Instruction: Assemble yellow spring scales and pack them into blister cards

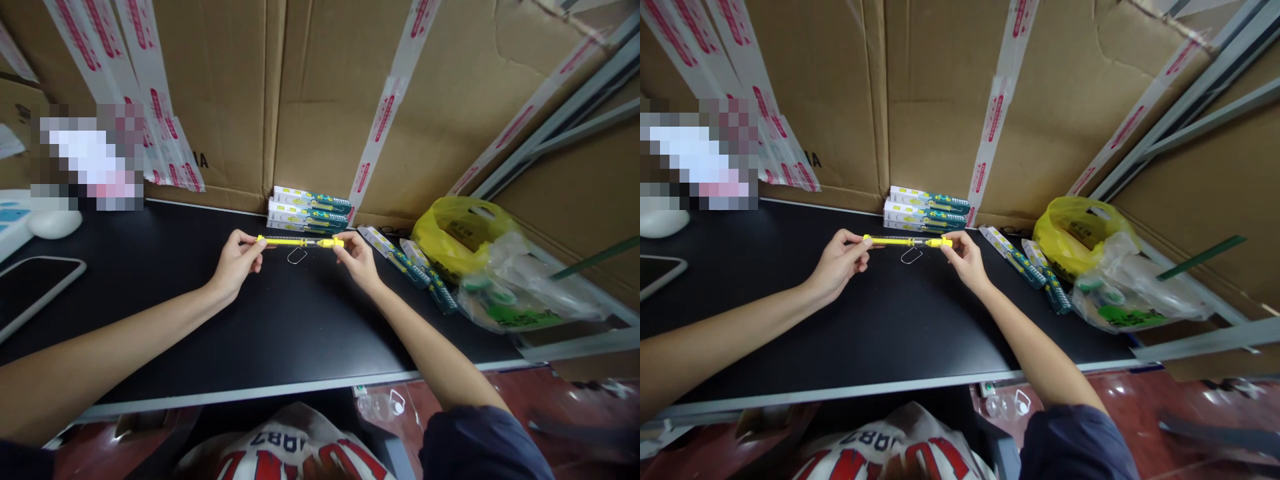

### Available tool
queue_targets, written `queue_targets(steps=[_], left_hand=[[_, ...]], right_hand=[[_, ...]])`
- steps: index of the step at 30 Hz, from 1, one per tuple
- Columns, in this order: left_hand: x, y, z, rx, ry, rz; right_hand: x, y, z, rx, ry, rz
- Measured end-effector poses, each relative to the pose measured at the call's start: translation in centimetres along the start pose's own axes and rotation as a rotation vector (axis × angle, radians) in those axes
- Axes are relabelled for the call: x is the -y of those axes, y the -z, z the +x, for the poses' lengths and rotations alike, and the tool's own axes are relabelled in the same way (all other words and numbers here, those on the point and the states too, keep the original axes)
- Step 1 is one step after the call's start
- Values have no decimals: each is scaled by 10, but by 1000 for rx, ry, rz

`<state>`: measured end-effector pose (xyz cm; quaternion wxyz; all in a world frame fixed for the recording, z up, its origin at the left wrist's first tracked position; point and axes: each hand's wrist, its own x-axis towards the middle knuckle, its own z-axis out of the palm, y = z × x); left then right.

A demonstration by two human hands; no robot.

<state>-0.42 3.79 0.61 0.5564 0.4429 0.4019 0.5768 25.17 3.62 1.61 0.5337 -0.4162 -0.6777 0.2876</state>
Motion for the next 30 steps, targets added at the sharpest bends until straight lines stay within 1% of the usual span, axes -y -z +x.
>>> queue_targets(steps=[6, 13, 19, 30], left_hand=[[0, 0, -1, -3, 10, 5], [-3, -1, -2, -12, 37, -10], [-3, -1, -2, -14, 37, -10], [1, 1, 0, 3, 37, 1]], right_hand=[[5, -2, -2, 64, -7, -10], [7, -3, -2, 96, -58, 68], [6, -5, -2, 72, -37, 103], [8, -5, -3, 71, -53, 134]])
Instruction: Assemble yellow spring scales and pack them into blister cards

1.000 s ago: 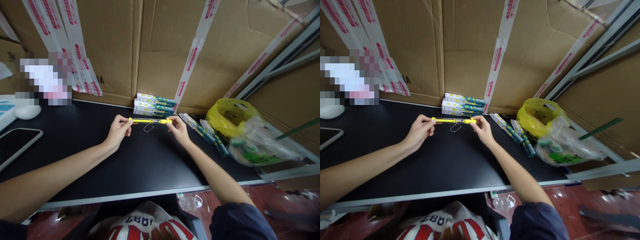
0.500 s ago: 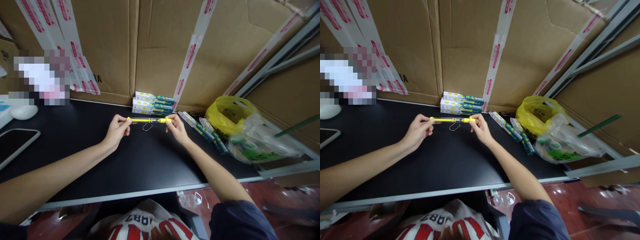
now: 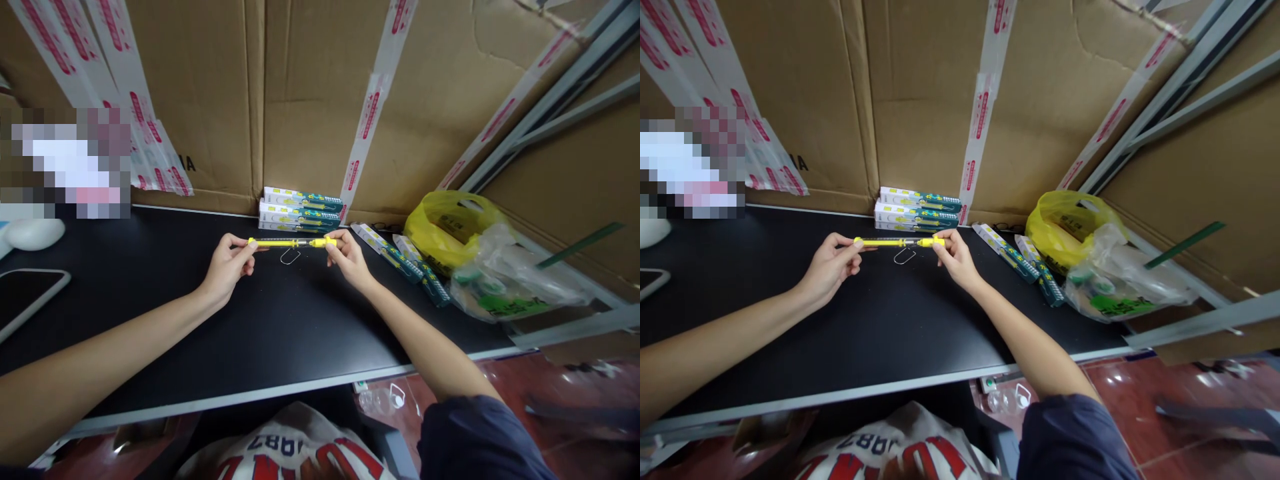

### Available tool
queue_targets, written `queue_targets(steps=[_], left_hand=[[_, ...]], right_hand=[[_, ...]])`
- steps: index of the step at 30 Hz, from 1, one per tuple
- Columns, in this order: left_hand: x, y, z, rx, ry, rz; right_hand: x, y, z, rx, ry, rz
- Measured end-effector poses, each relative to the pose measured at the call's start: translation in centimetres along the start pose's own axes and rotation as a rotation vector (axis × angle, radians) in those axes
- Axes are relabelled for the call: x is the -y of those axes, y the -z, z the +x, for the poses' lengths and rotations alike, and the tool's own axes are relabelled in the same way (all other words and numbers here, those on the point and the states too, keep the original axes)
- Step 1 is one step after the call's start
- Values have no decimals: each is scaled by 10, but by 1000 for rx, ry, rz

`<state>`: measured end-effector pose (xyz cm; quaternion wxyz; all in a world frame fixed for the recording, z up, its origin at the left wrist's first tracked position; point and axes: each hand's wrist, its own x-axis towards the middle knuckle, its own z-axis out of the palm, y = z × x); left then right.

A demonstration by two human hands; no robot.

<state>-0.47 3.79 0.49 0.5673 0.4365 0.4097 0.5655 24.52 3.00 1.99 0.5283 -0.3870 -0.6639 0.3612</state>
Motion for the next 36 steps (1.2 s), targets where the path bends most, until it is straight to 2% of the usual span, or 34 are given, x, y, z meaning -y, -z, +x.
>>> queue_targets(steps=[12, 15, 18, 23, 27, 29, 32, 36], left_hand=[[2, 1, 1, -19, -8, 13], [1, 3, 4, -9, -50, 61], [0, 8, 10, 43, -199, 262], [-3, 14, 9, 188, -500, 811], [-2, 9, -5, 439, -761, 1164], [0, 6, -12, 501, -902, 1324], [0, 3, -16, 516, -991, 1477], [-1, 3, -17, 522, -999, 1545]], right_hand=[[-5, 2, 0, 39, -7, 51], [-5, 1, 0, 58, -18, 65], [-3, 0, -1, 102, -53, 57], [1, -6, -5, 176, -86, 52], [4, -17, -12, 242, -108, 63], [5, -23, -16, 289, -127, 68], [6, -30, -19, 316, -144, 81], [6, -30, -20, 307, -165, 105]])
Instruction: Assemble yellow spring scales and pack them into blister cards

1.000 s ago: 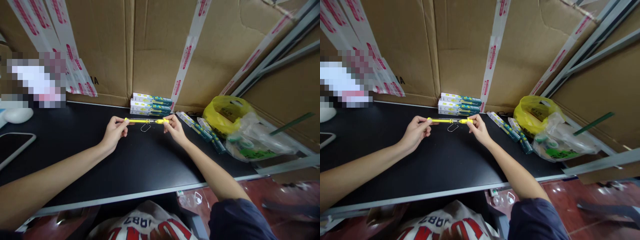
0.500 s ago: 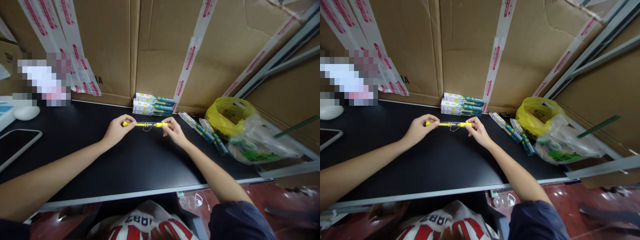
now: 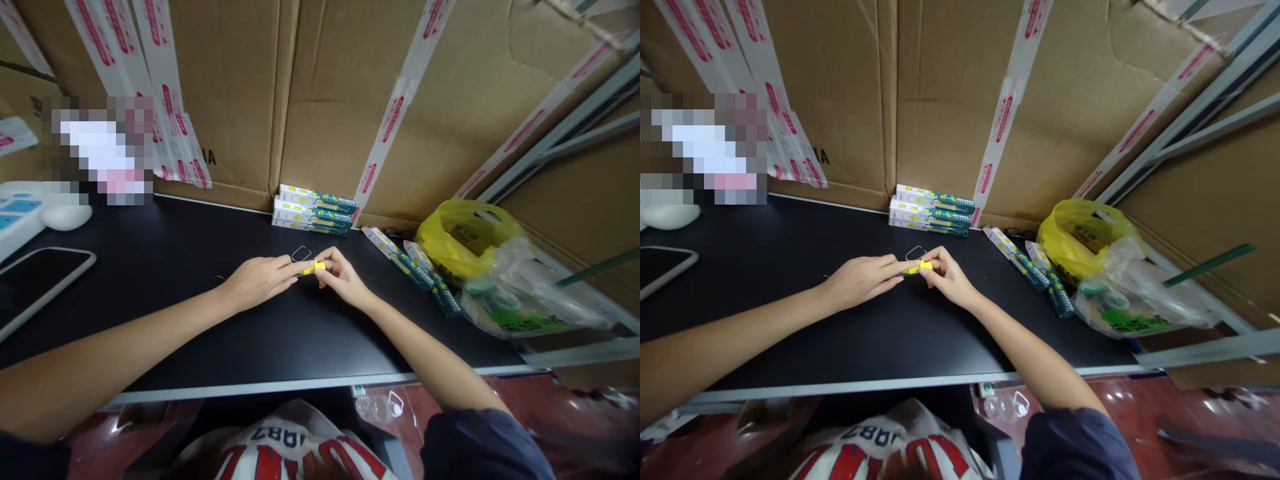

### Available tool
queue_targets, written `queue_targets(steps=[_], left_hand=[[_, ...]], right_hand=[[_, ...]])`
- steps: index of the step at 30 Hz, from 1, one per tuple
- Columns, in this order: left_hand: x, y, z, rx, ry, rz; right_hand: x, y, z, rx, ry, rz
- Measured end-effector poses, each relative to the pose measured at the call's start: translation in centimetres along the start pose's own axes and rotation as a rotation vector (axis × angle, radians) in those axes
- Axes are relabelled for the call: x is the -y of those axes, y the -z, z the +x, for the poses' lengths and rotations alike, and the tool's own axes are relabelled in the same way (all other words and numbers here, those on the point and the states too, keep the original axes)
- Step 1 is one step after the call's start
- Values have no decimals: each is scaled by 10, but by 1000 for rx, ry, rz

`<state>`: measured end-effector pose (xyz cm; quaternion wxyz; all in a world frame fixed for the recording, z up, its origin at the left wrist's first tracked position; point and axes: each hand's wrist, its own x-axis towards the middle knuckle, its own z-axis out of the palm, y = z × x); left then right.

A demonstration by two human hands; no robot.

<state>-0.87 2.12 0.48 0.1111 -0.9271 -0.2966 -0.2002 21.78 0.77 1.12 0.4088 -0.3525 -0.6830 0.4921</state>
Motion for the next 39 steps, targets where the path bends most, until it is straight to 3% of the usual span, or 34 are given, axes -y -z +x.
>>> queue_targets(steps=[7, 12, 18, 34, 39], left_hand=[[0, 1, -1, 2, 40, 0], [-1, 4, -1, 3, -5, 25], [-1, 3, -2, -32, -43, 67], [2, 3, -1, -22, -27, 8], [2, 3, -1, -28, -80, 52]], right_hand=[[5, 5, -1, 40, 24, 46], [3, 6, 1, 29, 4, 50], [3, 8, 2, 20, -3, -90], [13, 14, -2, 77, 3, -110], [13, 16, -2, 131, -37, -251]])
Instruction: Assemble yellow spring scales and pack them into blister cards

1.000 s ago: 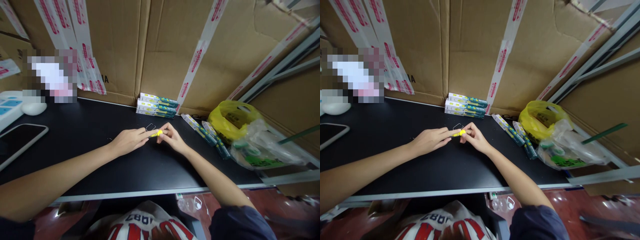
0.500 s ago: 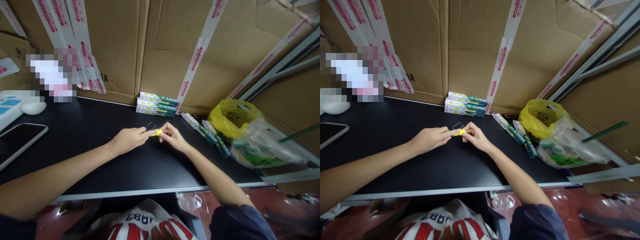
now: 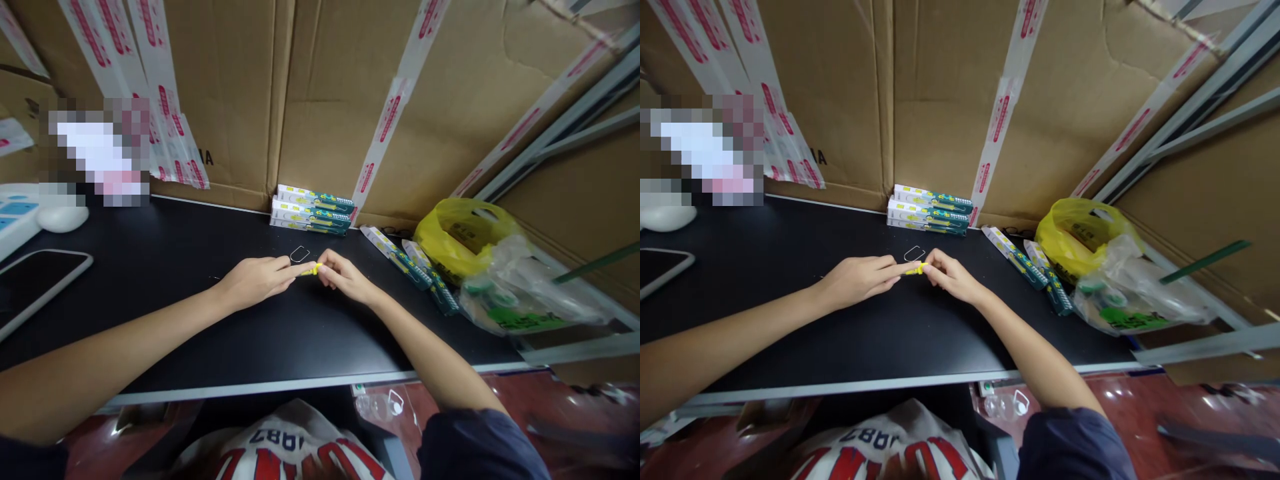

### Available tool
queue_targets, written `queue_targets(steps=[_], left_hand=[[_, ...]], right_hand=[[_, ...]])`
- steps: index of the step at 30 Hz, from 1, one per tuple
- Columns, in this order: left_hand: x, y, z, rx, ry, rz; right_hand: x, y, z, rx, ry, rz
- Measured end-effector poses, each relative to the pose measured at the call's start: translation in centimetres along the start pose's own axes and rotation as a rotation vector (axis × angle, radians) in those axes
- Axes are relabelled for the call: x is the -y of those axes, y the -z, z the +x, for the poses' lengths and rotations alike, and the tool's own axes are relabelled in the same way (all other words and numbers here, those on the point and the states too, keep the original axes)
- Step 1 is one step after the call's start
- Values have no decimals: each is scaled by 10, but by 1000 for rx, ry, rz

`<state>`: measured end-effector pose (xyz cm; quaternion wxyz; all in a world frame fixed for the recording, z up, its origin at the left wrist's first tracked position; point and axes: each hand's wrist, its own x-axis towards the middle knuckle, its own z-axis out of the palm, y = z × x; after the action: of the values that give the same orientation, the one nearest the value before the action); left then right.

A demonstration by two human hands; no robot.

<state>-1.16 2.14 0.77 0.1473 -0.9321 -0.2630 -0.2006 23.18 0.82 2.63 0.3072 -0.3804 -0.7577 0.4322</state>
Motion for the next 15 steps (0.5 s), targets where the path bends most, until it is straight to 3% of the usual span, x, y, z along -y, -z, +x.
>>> queue_targets(steps=[11, 15], left_hand=[[0, 0, 0, 20, 25, -46], [1, -1, -1, 20, 5, -34]], right_hand=[[-3, 7, 0, -7, 80, -140], [-1, 4, 0, -16, 76, -87]])
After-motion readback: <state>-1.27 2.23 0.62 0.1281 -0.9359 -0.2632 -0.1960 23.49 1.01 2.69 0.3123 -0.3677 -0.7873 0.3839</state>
